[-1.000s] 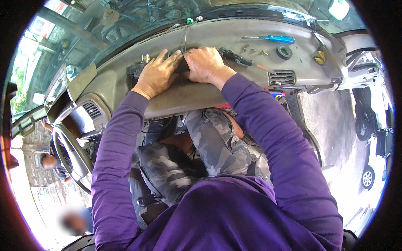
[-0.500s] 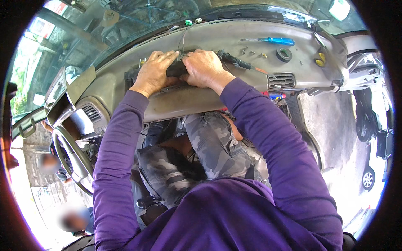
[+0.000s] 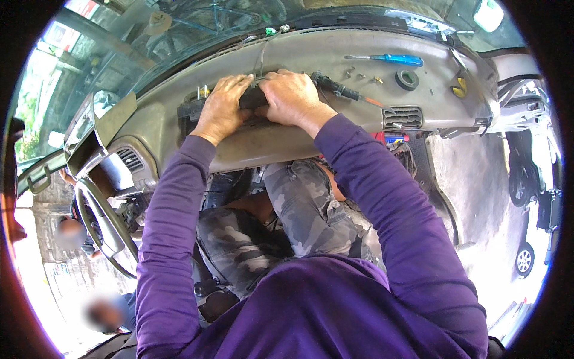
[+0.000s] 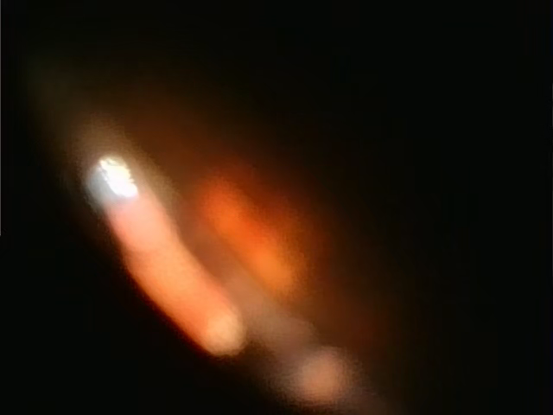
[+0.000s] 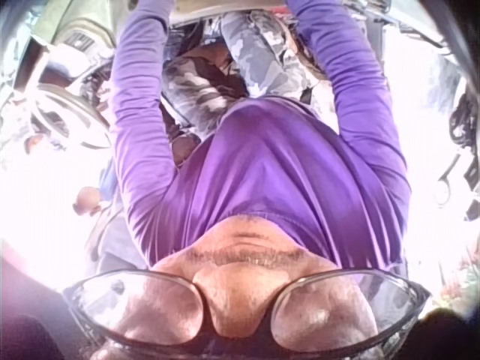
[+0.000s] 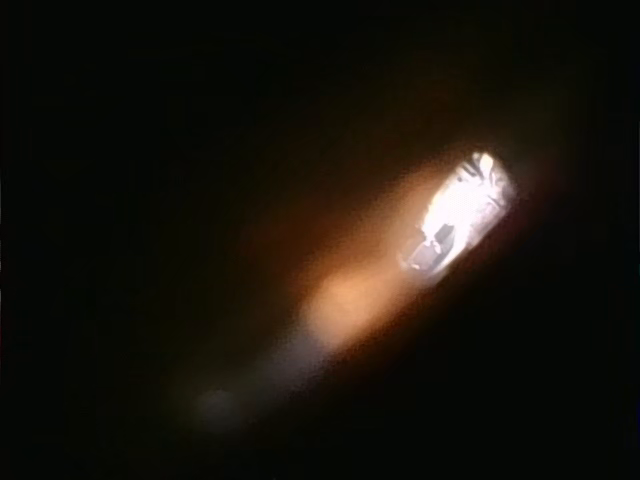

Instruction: The person works on the dashboard area of a car, manipulating wires and components behind the steering wheel and instrument panel. They connect and disconnect electrical connectors, adjust parts within the dashboard cavity, and handle various tools and components throughout the process.

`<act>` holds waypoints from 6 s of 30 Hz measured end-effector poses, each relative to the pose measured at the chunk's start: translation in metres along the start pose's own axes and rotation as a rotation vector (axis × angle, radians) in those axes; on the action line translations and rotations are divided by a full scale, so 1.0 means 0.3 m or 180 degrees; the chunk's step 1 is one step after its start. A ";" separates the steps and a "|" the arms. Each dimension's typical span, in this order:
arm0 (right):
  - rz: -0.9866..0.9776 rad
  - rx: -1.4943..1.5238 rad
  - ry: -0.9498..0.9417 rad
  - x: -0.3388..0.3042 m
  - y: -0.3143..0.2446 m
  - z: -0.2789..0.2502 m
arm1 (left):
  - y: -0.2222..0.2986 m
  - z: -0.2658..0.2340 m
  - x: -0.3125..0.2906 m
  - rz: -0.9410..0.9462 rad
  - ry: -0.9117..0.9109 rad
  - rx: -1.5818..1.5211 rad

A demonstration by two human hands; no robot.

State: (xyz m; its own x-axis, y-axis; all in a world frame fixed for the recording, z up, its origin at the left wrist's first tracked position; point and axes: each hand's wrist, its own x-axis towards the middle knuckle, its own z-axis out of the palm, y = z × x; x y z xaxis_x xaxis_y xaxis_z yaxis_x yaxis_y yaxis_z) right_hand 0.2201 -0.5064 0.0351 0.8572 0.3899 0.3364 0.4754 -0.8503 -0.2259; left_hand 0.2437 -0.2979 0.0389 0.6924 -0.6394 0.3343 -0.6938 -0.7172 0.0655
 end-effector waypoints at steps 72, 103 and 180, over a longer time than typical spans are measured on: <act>0.0748 0.0124 0.0272 0.009 -0.058 0.056 | 0.029 0.031 -0.006 -0.0475 0.0507 0.0131; 0.1010 0.0311 0.0284 0.009 -0.070 0.059 | -0.164 -0.140 -0.175 -0.1127 -0.0192 0.0374; 0.0478 0.1200 -0.0306 0.129 -0.035 0.014 | -0.307 -0.203 -0.339 -0.2231 -0.0190 -0.0974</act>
State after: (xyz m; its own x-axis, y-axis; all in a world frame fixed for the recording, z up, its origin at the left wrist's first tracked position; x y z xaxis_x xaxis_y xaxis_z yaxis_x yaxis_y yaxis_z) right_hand 0.2492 -0.4809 0.0466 0.9287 0.3177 0.1914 0.3675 -0.7182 -0.5909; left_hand 0.2251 -0.1498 0.0561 0.9942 -0.0834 0.0677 -0.1063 -0.8573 0.5038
